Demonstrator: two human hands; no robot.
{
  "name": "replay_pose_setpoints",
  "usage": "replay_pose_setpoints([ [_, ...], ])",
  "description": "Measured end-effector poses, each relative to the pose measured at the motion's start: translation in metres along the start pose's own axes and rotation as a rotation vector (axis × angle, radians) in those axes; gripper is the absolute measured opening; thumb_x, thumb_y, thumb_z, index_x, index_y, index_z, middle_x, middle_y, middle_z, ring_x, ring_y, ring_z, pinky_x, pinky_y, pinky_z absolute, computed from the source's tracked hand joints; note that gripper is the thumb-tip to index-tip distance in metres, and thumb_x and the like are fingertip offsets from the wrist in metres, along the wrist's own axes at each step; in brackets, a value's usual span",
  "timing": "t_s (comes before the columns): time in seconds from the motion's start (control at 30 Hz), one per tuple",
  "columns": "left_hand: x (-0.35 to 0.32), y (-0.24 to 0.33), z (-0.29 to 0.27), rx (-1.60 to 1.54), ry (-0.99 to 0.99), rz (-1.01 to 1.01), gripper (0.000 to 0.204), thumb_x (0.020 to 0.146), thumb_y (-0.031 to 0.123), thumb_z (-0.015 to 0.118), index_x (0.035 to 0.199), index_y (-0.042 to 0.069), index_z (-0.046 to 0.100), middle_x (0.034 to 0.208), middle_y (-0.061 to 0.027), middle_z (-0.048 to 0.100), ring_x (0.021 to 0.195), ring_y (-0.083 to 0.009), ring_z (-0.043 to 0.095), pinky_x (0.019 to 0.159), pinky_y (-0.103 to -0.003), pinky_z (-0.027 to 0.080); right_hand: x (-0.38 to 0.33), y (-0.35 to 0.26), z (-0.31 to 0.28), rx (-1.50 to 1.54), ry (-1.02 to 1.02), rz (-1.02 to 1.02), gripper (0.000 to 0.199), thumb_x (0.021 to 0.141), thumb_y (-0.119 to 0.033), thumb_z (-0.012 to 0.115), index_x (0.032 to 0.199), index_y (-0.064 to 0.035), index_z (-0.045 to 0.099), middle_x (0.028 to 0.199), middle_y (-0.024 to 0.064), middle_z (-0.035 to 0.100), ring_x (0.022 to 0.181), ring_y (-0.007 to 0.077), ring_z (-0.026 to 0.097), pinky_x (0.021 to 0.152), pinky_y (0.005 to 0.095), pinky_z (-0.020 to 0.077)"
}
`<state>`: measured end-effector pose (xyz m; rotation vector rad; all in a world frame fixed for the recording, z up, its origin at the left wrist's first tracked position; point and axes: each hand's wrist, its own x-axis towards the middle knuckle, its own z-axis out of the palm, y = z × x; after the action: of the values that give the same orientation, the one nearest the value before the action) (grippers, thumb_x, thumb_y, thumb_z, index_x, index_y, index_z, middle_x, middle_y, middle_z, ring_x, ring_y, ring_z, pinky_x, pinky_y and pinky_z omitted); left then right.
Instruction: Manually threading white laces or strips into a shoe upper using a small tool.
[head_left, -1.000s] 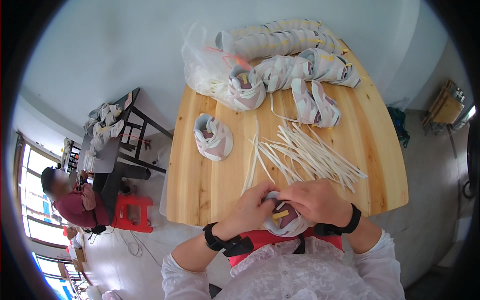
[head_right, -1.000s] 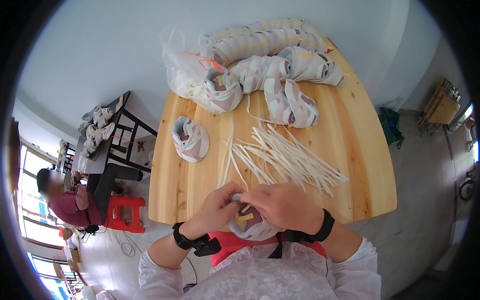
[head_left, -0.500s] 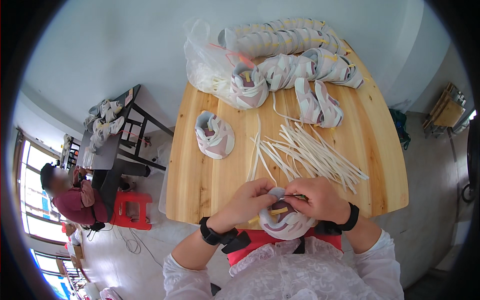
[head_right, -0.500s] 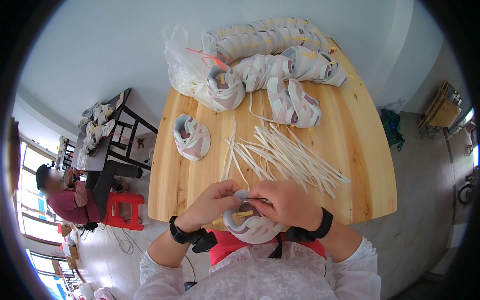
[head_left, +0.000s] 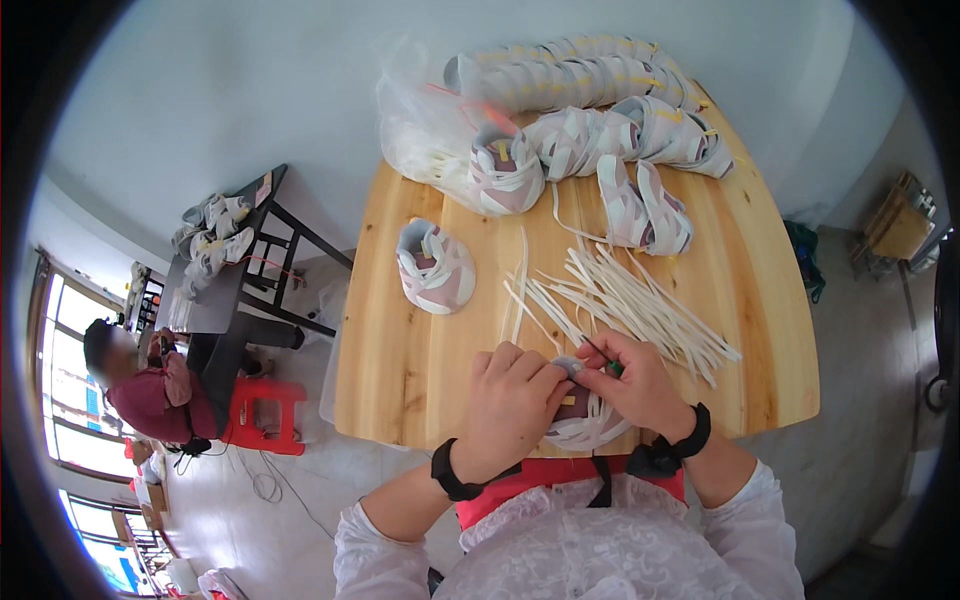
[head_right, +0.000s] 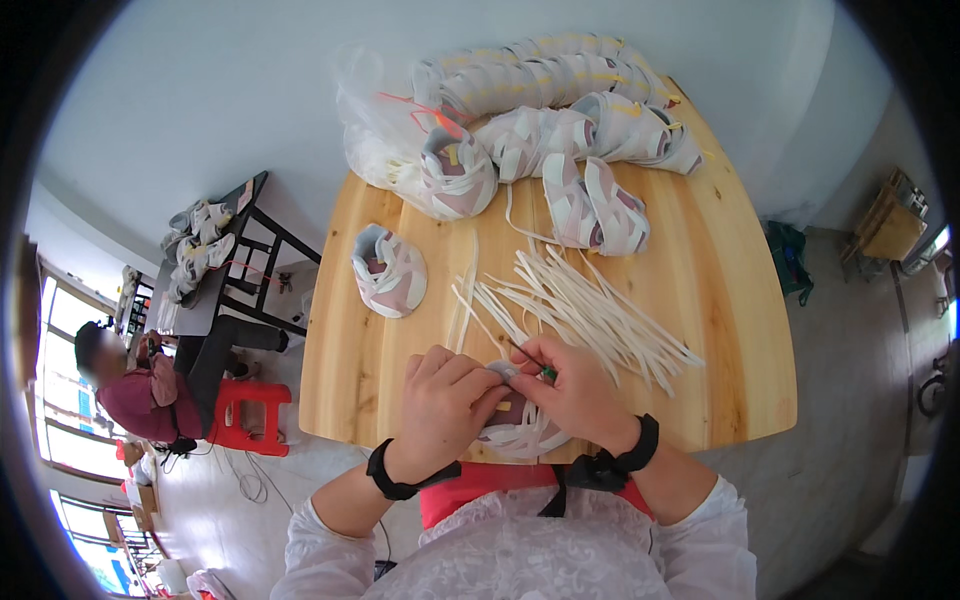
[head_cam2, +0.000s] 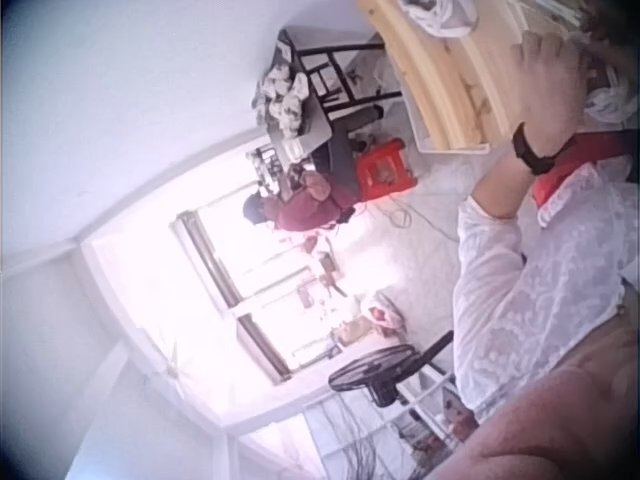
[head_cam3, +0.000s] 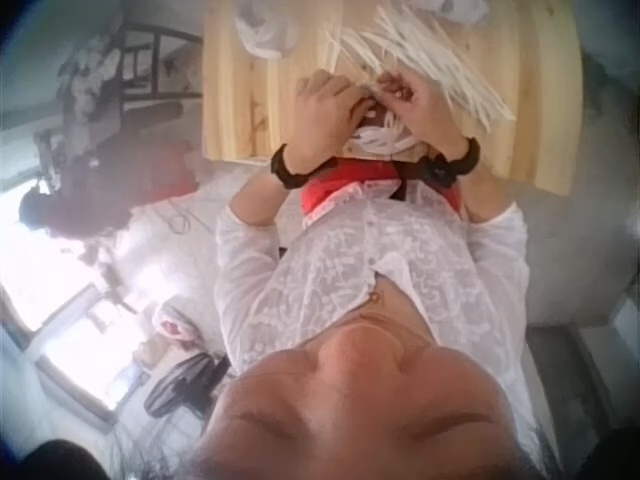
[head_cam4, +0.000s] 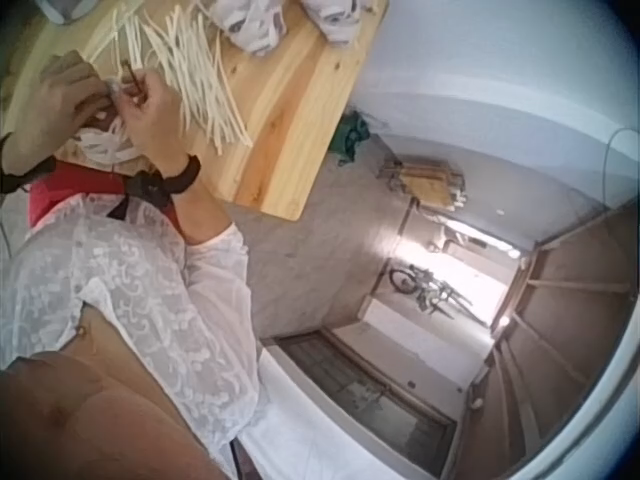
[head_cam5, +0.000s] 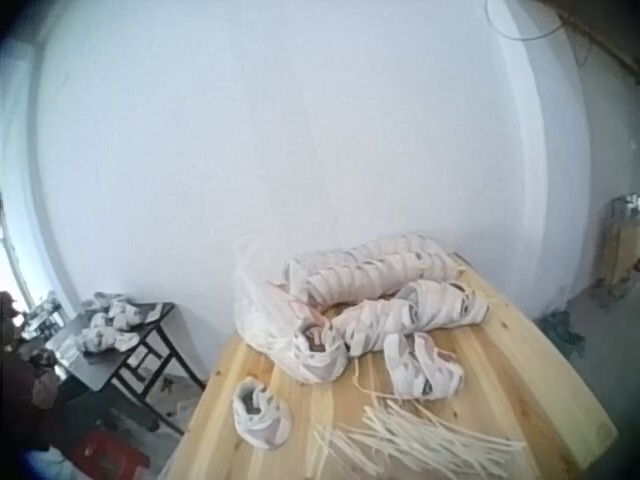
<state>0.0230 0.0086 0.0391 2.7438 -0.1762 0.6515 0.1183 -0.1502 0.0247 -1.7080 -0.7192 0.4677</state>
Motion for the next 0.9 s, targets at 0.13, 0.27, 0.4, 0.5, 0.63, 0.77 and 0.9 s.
replay_pose_setpoints([
  [0.13,-0.001,0.002,0.007,0.014,0.124,-0.007,0.019,0.065,0.016,0.077,0.080,0.014,0.066,0.074,0.0031,0.059,0.075,-0.0193,0.054,0.069,-0.034,0.037,0.004,-0.001,-0.011,0.047,-0.096,0.099,0.021,0.081,-0.007,0.071,0.098,0.0019,0.062,0.079,0.0036,0.065,0.070,0.0076,0.058,0.064,0.0244,0.0488],
  [0.27,0.001,0.002,0.012,0.023,0.132,0.041,0.019,0.066,0.013,0.075,0.082,0.013,0.065,0.075,0.0027,0.059,0.075,-0.0191,0.055,0.068,-0.035,0.037,0.006,0.012,-0.015,0.088,-0.162,0.140,0.022,0.080,-0.005,0.071,0.099,0.0027,0.062,0.078,0.0002,0.063,0.072,0.0048,0.055,0.067,0.0220,0.0480],
  [0.4,0.005,0.000,0.019,0.010,0.150,0.059,0.017,0.065,0.008,0.071,0.079,0.012,0.062,0.074,0.0006,0.058,0.075,-0.0203,0.054,0.068,-0.035,0.038,0.009,0.010,-0.016,0.089,-0.167,0.159,0.022,0.080,-0.004,0.072,0.098,0.0034,0.062,0.079,0.0004,0.063,0.072,0.0049,0.055,0.068,0.0219,0.0482],
  [0.5,0.010,-0.005,0.025,-0.022,0.154,0.101,0.017,0.062,0.006,0.068,0.074,0.010,0.057,0.073,-0.0025,0.055,0.073,-0.0222,0.053,0.069,-0.036,0.038,0.009,0.010,-0.016,0.170,-0.160,0.159,0.020,0.081,-0.004,0.071,0.097,0.0031,0.062,0.078,0.0009,0.063,0.072,0.0052,0.056,0.067,0.0225,0.0485],
  [0.63,0.013,-0.012,0.025,-0.093,0.114,0.083,0.017,0.061,0.006,0.068,0.072,0.009,0.055,0.070,-0.0048,0.053,0.072,-0.0243,0.052,0.068,-0.037,0.037,0.016,-0.002,-0.020,-0.063,-0.182,0.002,0.024,0.074,-0.009,0.072,0.091,0.0025,0.061,0.075,0.0076,0.064,0.068,0.0143,0.059,0.063,0.0281,0.0486],
  [0.77,0.016,-0.010,0.021,-0.195,0.063,0.042,0.017,0.063,0.004,0.068,0.073,0.008,0.055,0.070,-0.0047,0.053,0.071,-0.0246,0.051,0.067,-0.037,0.037,0.019,-0.008,-0.023,-0.163,-0.201,-0.018,0.026,0.068,-0.014,0.070,0.084,0.0023,0.059,0.070,0.0135,0.063,0.064,0.0252,0.062,0.061,0.0341,0.0482],
  [0.9,0.015,-0.005,0.017,-0.212,0.071,0.029,0.017,0.064,0.003,0.068,0.074,0.008,0.054,0.070,-0.0045,0.053,0.070,-0.0247,0.051,0.067,-0.037,0.037,0.020,-0.008,-0.021,-0.231,-0.196,-0.029,0.025,0.067,-0.016,0.069,0.083,0.0016,0.059,0.067,0.0139,0.062,0.063,0.0273,0.062,0.060,0.0359,0.0475],
])
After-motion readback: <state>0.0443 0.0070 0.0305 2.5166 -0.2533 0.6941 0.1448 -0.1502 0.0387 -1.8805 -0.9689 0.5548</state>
